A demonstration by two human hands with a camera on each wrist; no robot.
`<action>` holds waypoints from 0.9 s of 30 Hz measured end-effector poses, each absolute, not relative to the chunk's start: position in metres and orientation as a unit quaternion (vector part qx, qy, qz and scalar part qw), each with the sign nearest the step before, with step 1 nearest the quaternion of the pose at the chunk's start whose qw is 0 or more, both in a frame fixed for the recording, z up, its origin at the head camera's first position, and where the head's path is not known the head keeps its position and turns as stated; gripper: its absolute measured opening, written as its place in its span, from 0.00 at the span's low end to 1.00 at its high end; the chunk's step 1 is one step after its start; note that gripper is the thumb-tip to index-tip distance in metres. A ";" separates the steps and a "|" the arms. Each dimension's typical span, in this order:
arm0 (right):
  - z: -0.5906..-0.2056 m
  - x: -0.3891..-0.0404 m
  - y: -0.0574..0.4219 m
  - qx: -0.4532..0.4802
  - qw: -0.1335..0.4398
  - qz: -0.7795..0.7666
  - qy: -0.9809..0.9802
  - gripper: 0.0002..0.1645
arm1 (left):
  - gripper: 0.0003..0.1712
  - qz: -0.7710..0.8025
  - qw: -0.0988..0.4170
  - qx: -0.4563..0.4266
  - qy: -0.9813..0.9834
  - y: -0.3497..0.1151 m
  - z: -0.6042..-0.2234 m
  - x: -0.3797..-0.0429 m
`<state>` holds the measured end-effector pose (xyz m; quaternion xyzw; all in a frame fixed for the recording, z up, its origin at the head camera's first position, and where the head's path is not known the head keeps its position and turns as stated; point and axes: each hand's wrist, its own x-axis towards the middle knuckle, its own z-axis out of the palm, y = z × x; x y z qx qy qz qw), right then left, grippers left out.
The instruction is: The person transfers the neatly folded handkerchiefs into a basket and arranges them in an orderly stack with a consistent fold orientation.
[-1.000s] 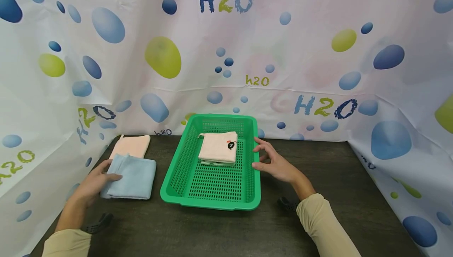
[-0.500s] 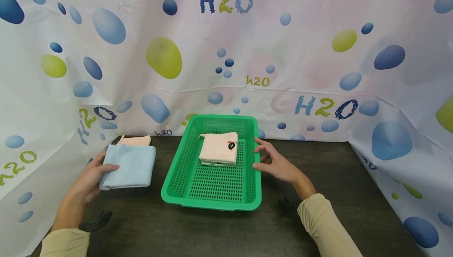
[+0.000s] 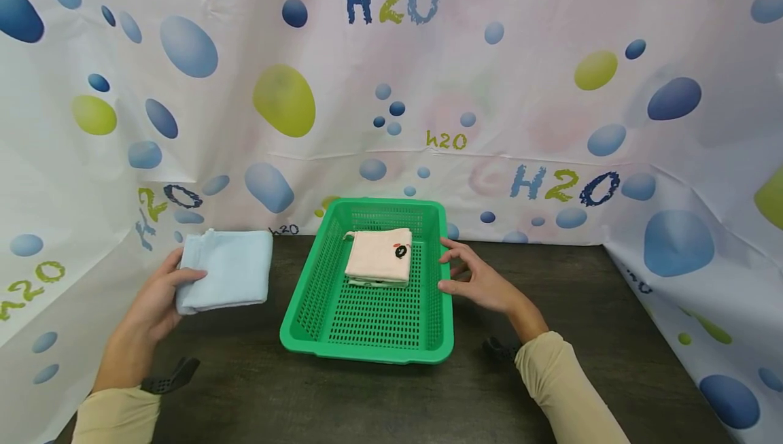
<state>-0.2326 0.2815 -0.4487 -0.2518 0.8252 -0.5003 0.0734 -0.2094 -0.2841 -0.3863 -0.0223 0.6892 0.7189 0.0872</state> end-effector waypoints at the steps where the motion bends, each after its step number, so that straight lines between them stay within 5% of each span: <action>1: -0.449 -0.233 0.282 -0.252 0.073 -0.500 0.826 0.22 | 0.39 0.727 0.086 -0.015 0.681 -0.283 -0.385 -0.210; 27: -0.450 -0.234 0.282 -0.252 0.073 -0.495 0.829 0.22 | 0.42 0.752 0.114 0.066 0.645 -0.215 -0.357 -0.232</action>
